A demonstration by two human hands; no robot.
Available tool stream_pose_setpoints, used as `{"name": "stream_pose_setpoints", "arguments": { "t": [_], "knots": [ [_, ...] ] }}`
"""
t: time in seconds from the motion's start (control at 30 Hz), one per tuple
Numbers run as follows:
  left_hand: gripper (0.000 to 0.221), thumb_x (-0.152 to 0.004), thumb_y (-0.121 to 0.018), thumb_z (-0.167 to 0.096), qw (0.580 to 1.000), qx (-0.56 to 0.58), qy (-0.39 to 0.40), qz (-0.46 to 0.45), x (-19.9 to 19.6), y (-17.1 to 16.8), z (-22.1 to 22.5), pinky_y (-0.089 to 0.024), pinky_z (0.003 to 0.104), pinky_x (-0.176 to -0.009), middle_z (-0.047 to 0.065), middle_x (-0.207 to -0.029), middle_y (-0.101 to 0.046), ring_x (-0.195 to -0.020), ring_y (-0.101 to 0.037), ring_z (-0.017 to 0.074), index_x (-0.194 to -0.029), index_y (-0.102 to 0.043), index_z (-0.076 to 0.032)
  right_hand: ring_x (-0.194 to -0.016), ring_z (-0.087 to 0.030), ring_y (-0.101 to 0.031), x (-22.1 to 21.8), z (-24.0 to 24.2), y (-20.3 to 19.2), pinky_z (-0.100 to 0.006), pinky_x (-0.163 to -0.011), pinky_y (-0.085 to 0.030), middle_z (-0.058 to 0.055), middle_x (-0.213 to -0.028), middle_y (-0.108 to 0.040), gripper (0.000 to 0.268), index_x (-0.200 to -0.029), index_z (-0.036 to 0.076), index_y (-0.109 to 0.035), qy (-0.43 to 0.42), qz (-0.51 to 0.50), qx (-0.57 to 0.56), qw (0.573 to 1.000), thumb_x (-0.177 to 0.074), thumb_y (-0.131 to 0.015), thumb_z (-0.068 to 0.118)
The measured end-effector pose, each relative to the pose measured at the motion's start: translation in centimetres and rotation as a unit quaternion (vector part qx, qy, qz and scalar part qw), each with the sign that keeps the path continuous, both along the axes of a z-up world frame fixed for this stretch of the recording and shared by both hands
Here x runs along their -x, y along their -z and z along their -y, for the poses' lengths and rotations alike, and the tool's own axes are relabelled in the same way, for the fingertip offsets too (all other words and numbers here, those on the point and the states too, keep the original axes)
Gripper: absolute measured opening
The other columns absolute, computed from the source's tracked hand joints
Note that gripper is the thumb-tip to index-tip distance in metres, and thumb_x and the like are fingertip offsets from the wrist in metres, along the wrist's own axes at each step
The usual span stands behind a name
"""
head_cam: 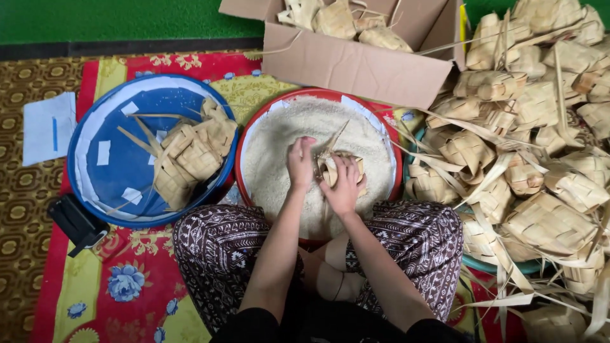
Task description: Filling woven palm leaf pouches with raw rice by hand in a production setting.
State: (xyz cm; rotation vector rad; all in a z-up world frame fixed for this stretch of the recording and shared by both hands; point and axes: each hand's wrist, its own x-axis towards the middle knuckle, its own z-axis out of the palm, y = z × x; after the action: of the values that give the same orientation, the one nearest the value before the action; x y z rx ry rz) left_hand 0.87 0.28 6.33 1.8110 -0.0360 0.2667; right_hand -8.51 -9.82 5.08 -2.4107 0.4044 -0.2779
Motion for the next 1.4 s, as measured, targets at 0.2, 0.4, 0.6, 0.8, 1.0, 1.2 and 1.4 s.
{"name": "stream_pose_setpoints", "arguments": {
  "t": [0.2, 0.4, 0.6, 0.8, 1.0, 1.2, 1.4],
  "knots": [
    [0.027, -0.107, -0.047, -0.036, 0.987, -0.072, -0.143, -0.015, -3.7, 6.5, -3.8, -0.048, 0.046, -0.103, 0.005, -0.107, -0.074, -0.109, -0.066, 0.0308, -0.108, -0.071, -0.024, -0.151, -0.018, -0.022, 0.1, -0.4, 0.1, -0.071, -0.117, -0.013, 0.006, -0.143, -0.04, 0.073, -0.149, 0.038, -0.043, 0.009, 0.028, -0.003, 1.0, -0.084, -0.073, 0.044],
    [0.031, -0.108, -0.045, -0.035, 0.974, -0.203, -0.079, 0.057, -6.0, 6.0, -4.7, -0.035, 0.049, -0.115, 0.003, -0.138, -0.062, -0.135, -0.05, 0.0303, -0.13, -0.065, -0.026, -0.15, -0.019, -0.024, 0.0, 0.0, 1.2, -0.07, -0.116, -0.014, 0.006, -0.14, -0.042, 0.07, -0.148, 0.036, -0.045, 0.005, 0.055, -0.001, 0.998, -0.084, -0.074, 0.043],
    [0.035, -0.108, -0.036, -0.048, 0.943, -0.33, 0.044, 0.018, -9.7, 8.3, -4.0, -0.038, 0.045, -0.109, -0.005, -0.136, -0.058, -0.128, -0.05, 0.0234, -0.133, -0.058, -0.035, -0.149, -0.02, -0.026, -0.1, -0.2, 1.1, -0.069, -0.116, -0.014, 0.005, -0.141, -0.043, 0.073, -0.148, 0.034, -0.045, 0.011, 0.058, 0.007, 0.998, -0.082, -0.076, 0.04],
    [0.044, -0.109, -0.034, -0.05, 0.961, -0.27, 0.059, -0.011, -9.8, 10.0, -3.7, -0.042, 0.046, -0.107, 0.004, -0.117, -0.073, -0.114, -0.065, 0.0295, -0.118, -0.07, -0.027, -0.148, -0.021, -0.027, -0.3, -0.4, 2.0, -0.067, -0.117, -0.014, 0.005, -0.14, -0.044, 0.075, -0.145, 0.032, -0.047, 0.022, 0.059, 0.032, 0.998, -0.078, -0.079, 0.04],
    [0.053, -0.102, -0.047, -0.055, 0.979, -0.049, 0.066, -0.185, -7.1, 10.7, -4.1, -0.043, 0.048, -0.112, 0.014, -0.128, -0.069, -0.127, -0.059, 0.0369, -0.129, -0.07, -0.015, -0.148, -0.02, -0.027, -0.3, -0.5, 1.7, -0.066, -0.117, -0.012, 0.005, -0.14, -0.044, 0.074, -0.145, 0.033, -0.047, 0.02, 0.066, 0.03, 0.997, -0.079, -0.08, 0.041],
    [0.068, -0.101, -0.056, -0.05, 0.902, 0.264, -0.006, -0.341, -1.9, 4.4, -4.0, -0.026, 0.049, -0.123, 0.024, -0.155, -0.044, -0.148, -0.034, 0.0395, -0.148, -0.051, -0.001, -0.148, -0.02, -0.027, -0.2, -0.6, 1.5, -0.066, -0.116, -0.013, 0.006, -0.14, -0.043, 0.074, -0.144, 0.034, -0.047, 0.022, 0.067, 0.031, 0.997, -0.078, -0.08, 0.042],
    [0.071, -0.1, -0.048, -0.062, 0.789, 0.482, -0.053, -0.376, -2.2, 19.3, -3.7, -0.022, 0.053, -0.126, 0.021, -0.156, -0.042, -0.147, -0.035, 0.0369, -0.15, -0.05, -0.011, -0.149, -0.018, -0.024, -0.1, -0.6, 1.1, -0.065, -0.117, -0.011, 0.006, -0.14, -0.042, 0.071, -0.145, 0.035, -0.046, 0.019, 0.059, 0.014, 0.998, -0.082, -0.077, 0.044]
  ]
}}
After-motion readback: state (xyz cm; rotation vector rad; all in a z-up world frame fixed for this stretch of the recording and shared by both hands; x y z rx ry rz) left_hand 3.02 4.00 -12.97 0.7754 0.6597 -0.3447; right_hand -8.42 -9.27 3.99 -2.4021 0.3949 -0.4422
